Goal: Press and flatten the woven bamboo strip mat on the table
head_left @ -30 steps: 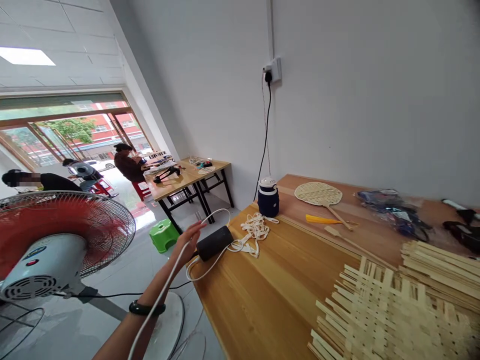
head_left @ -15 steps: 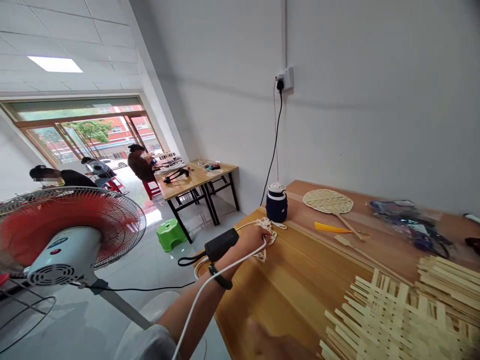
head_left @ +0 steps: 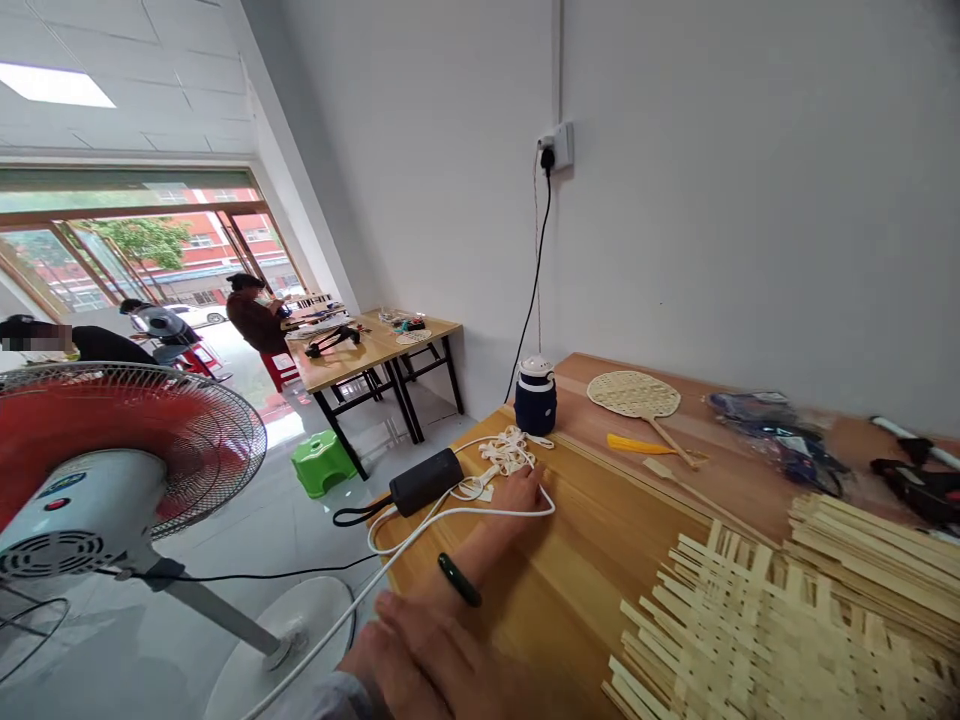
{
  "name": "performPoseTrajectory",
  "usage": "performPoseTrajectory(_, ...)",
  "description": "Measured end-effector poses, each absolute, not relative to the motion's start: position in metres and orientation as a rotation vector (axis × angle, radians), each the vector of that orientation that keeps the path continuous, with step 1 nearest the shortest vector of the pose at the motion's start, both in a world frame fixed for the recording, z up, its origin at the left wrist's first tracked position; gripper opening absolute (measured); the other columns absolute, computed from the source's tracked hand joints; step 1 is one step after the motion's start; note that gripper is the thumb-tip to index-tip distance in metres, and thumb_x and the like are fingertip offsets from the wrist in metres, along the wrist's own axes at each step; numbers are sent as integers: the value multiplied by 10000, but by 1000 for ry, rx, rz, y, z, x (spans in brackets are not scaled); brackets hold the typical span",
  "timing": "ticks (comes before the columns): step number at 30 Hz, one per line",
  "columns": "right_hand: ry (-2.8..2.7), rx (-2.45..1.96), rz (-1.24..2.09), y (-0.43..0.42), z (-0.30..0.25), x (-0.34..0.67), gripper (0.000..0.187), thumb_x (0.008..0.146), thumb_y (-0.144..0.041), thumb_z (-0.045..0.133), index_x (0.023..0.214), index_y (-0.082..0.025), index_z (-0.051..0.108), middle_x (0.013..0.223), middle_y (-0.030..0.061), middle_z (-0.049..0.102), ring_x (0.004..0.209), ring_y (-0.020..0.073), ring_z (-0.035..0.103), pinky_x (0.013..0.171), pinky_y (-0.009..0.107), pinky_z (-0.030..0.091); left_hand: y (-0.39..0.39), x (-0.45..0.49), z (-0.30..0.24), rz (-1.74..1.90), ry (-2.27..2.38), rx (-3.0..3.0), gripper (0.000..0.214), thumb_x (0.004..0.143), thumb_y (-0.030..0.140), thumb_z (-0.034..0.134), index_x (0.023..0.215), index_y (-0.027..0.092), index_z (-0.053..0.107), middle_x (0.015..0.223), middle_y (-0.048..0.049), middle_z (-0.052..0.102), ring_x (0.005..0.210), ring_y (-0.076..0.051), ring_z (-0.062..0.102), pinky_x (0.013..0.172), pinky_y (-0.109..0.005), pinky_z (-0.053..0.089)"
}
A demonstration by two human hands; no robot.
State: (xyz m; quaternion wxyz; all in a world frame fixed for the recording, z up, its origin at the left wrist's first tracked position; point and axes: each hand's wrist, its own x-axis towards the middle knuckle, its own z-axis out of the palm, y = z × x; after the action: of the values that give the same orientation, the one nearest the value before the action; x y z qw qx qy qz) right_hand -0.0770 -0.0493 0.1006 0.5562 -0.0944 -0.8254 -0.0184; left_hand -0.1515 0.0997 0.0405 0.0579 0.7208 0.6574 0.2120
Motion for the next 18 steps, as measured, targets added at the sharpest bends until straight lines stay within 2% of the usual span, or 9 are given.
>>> performPoseTrajectory(2,-1967,-214,-87,-34,107,-67,373,975,-313,432,1243,-102,582,1254,99,640,1079,200,644,824,267,592,97,-150,35,736,1976,2172,586,839,102,476,1425,133,473,1102,-152,684,899,-251,697,757,-320,556)
performPoseTrajectory(4,-1964,-279,-69,-22,108,-53,356,953,-297,461,1218,-104,601,1216,101,657,1081,192,638,854,266,586,92,-153,29,933,1899,2115,577,863,164,461,1439,147,451,1079,-139,691,865,-240,694,774,-346,569)
performPoseTrajectory(7,-1959,-412,4,-14,99,-28,317,904,-178,474,1182,-126,617,1162,85,675,1025,166,652,856,243,582,80,-165,19,1170,1774,2000,495,864,272,464,1343,182,550,1008,-109,696,859,-235,687,833,-401,579)
performPoseTrajectory(10,-2013,-542,104,-14,90,3,362,861,-94,466,1187,-141,616,1175,76,668,1062,147,642,914,223,555,56,-175,17,1202,1755,1953,407,849,350,494,1182,186,662,1148,-135,661,1049,-270,660,960,-469,533)
performPoseTrajectory(12,-2040,-665,153,-16,86,27,381,860,-72,458,1198,-151,616,1184,76,663,1092,131,631,935,205,540,35,-176,21,1174,1736,1930,372,893,363,468,1135,189,691,1205,-141,642,1083,-264,652,945,-441,543)
performPoseTrajectory(15,-1995,-890,123,-16,77,71,348,898,-94,449,1177,-180,639,1165,66,672,1090,116,636,914,194,544,6,-162,36,1033,1612,1966,338,944,408,463,985,221,741,1029,-98,699,967,-211,685,869,-335,569)
performPoseTrajectory(18,-1918,-1155,38,-12,57,125,294,948,-208,467,1169,-231,660,1195,33,665,1100,134,637,907,241,558,-10,-133,50,927,1357,2070,311,971,374,462,958,237,741,972,-78,705,910,-174,688,818,-266,569)
